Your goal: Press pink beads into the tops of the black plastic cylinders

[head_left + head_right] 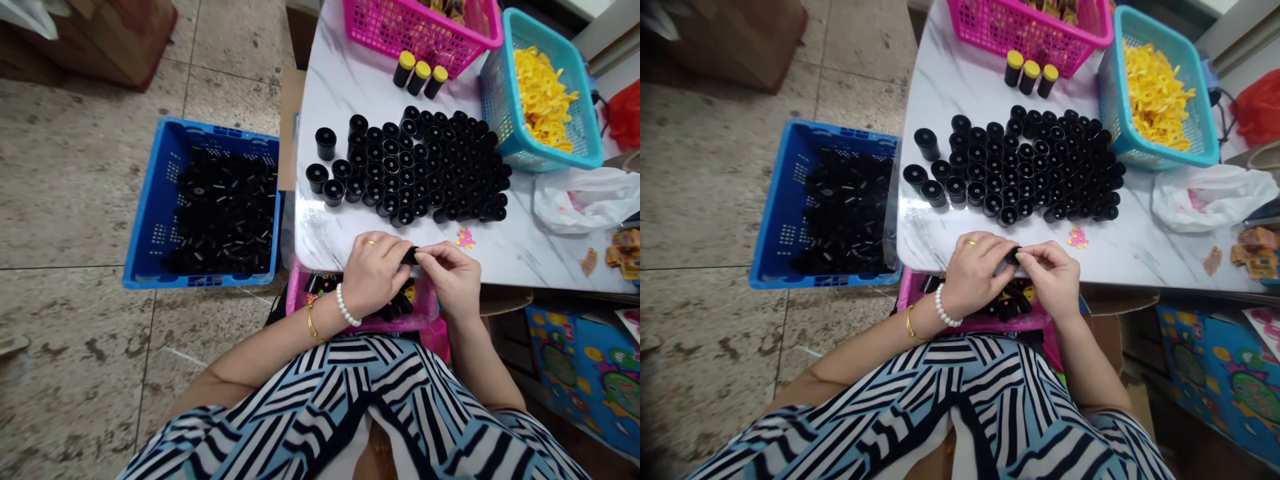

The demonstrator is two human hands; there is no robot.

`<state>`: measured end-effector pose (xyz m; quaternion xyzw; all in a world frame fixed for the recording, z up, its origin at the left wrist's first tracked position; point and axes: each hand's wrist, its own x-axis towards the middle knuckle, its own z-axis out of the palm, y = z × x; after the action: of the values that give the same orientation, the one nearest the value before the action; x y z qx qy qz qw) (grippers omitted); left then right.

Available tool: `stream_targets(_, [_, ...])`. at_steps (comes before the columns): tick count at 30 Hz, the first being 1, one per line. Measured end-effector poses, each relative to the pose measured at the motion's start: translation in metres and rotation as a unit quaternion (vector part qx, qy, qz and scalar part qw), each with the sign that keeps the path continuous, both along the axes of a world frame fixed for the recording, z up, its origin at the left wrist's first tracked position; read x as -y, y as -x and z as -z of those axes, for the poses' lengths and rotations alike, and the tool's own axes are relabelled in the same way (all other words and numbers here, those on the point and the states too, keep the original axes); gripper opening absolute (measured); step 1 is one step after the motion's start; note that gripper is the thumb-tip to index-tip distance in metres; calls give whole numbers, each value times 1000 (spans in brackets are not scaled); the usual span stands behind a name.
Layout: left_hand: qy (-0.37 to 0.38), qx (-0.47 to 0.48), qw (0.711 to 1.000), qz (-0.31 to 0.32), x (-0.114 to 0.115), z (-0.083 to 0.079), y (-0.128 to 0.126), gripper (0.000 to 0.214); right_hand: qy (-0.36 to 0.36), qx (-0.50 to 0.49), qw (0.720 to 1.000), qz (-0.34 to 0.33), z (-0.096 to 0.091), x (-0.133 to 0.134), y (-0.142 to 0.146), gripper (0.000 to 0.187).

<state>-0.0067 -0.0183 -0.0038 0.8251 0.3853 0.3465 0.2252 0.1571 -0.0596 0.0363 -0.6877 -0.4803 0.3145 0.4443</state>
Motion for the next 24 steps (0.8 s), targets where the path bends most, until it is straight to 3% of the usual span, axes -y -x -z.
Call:
stream_targets(4, [-4, 0, 1000, 4, -1, 0, 1, 26, 55, -131, 990, 27, 6, -4, 0, 23])
stream_targets(11, [2, 8, 1000, -1, -3, -2, -1, 23, 154, -250, 956, -19, -1, -12, -2, 31])
stream_targets(19, [2, 1, 1000, 12, -3, -1, 1, 20, 155, -253, 953, -70, 4, -11, -14, 38])
stream_targets(24, [-21, -9, 998, 50, 4, 2, 19, 20, 79, -107, 989, -66, 10, 22, 9, 35])
